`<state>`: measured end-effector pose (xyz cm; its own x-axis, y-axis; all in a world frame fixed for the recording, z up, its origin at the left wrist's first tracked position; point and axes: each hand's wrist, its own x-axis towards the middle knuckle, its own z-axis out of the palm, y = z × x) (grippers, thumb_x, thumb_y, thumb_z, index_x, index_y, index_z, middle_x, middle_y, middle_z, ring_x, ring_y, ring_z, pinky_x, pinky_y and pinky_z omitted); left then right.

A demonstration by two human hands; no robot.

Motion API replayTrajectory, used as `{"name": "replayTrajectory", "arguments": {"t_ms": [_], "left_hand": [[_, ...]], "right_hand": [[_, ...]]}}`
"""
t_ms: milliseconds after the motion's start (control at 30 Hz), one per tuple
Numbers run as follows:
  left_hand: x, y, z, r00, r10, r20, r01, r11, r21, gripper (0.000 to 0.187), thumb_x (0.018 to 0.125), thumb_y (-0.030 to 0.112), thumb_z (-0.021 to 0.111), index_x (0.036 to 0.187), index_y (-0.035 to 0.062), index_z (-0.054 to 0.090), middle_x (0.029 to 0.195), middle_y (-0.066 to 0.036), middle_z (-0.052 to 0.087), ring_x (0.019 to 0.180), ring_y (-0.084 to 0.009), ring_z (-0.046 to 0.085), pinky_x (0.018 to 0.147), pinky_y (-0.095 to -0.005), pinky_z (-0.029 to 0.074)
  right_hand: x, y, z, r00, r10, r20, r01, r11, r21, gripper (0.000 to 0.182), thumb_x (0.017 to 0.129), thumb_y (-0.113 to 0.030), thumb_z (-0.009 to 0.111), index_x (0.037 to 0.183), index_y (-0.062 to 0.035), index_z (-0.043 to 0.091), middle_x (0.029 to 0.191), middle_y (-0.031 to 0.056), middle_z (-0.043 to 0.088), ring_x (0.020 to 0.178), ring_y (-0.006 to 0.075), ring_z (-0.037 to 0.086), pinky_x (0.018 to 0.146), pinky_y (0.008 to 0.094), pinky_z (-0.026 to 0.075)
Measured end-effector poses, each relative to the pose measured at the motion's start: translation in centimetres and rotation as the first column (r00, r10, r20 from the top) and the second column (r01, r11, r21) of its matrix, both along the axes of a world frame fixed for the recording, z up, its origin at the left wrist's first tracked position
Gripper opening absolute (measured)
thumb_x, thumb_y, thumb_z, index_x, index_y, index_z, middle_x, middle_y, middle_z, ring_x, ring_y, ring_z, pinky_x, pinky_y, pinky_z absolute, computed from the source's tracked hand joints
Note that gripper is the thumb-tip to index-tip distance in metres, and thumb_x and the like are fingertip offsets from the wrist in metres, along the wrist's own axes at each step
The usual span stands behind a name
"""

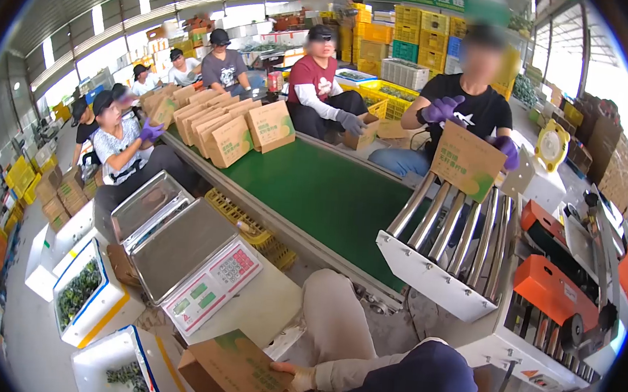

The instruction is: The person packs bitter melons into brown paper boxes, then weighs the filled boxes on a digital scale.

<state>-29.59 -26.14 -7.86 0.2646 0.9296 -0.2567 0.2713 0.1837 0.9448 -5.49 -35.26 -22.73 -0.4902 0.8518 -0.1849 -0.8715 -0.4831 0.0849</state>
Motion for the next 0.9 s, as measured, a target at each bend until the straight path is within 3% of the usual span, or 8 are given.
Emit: {"name": "replayTrajectory", "arguments": {"t_ms": [233,267,333,433,533,600,667,900], "left_hand": [[-4.5,3.8,0.8,0.921,-0.144,0.362,0.318,0.815,-0.485,0.086,0.083,0.049,0.069,0.151,0.0237,0.024,0.142,-0.016,0.045,0.128,-0.0259,0.049,0.102,-0.0398,0.044],[0.2,1.4,-0.6,0.870,0.139,0.473,-0.083,0.987,-0.137,0.067,0.090,0.039,0.062,0.147,0.0175,0.033,0.137,-0.020,0.050,0.118,-0.0328,0.055,0.099,-0.0424,0.045],[5.3,-0.3,6.0,0.904,-0.069,-0.423,0.251,0.885,0.392,0.062,0.092,0.034,0.059,0.143,0.0056,0.037,0.133,-0.022,0.053,0.115,-0.0355,0.056,0.097,-0.0404,0.045],[5.7,0.1,6.3,0.916,-0.073,-0.394,0.251,0.871,0.422,0.062,0.090,0.030,0.061,0.141,0.0026,0.038,0.135,-0.023,0.050,0.117,-0.0368,0.055,0.097,-0.0392,0.045],[0.1,-0.3,5.0,0.971,0.224,0.080,-0.237,0.905,0.353,0.054,0.087,0.020,0.065,0.137,0.0087,0.047,0.114,-0.026,0.057,0.100,-0.0392,0.061,0.090,-0.0425,0.050],[-8.2,0.5,1.0,0.860,0.499,-0.111,-0.477,0.861,0.176,0.053,0.098,0.035,0.050,0.141,0.0042,0.043,0.147,-0.017,0.038,0.136,-0.0289,0.038,0.114,-0.0372,0.030],[-18.0,-1.6,-3.9,0.633,0.563,-0.532,-0.302,0.812,0.500,0.057,0.093,0.026,0.060,0.142,0.0050,0.039,0.137,-0.017,0.047,0.124,-0.0310,0.049,0.104,-0.0413,0.039],[-21.2,-12.5,-9.4,0.420,0.249,-0.873,-0.373,0.924,0.084,0.058,0.090,0.024,0.064,0.139,0.0056,0.042,0.135,-0.017,0.047,0.121,-0.0316,0.050,0.101,-0.0411,0.041]], "right_hand": [[-0.5,0.7,-0.5,0.973,0.060,0.225,-0.059,0.998,-0.009,0.068,0.088,-0.049,0.062,0.141,-0.0100,0.041,0.141,0.0135,0.046,0.127,0.0309,0.045,0.101,0.0494,0.039],[-0.5,0.6,0.2,0.986,0.024,0.162,-0.028,0.999,0.022,0.069,0.088,-0.049,0.062,0.141,-0.0104,0.041,0.141,0.0136,0.046,0.127,0.0308,0.045,0.101,0.0498,0.039],[0.2,0.4,0.6,0.995,-0.003,0.097,-0.001,0.999,0.048,0.070,0.087,-0.049,0.063,0.142,-0.0107,0.040,0.141,0.0136,0.046,0.127,0.0307,0.045,0.100,0.0501,0.039],[0.6,0.4,0.4,0.998,-0.011,0.067,0.011,1.000,0.002,0.070,0.087,-0.050,0.062,0.142,-0.0122,0.040,0.141,0.0133,0.047,0.128,0.0302,0.044,0.101,0.0533,0.037],[0.8,0.1,-0.3,0.990,-0.014,0.141,0.009,0.999,0.032,0.069,0.087,-0.052,0.061,0.142,-0.0140,0.041,0.141,0.0130,0.047,0.129,0.0318,0.044,0.102,0.0556,0.036],[0.8,0.3,-1.2,1.000,-0.007,0.024,0.005,0.999,0.050,0.073,0.083,-0.046,0.068,0.142,-0.0115,0.042,0.143,0.0138,0.046,0.132,0.0335,0.042,0.108,0.0585,0.030],[0.9,0.3,-0.7,0.999,-0.001,-0.044,0.001,1.000,0.006,0.071,0.084,-0.045,0.068,0.141,-0.0113,0.043,0.142,0.0134,0.047,0.132,0.0329,0.043,0.108,0.0572,0.031],[0.8,0.5,0.1,0.996,-0.072,-0.049,0.068,0.994,-0.082,0.060,0.090,-0.046,0.060,0.140,-0.0164,0.044,0.142,0.0106,0.048,0.129,0.0334,0.045,0.099,0.0601,0.037]]}}
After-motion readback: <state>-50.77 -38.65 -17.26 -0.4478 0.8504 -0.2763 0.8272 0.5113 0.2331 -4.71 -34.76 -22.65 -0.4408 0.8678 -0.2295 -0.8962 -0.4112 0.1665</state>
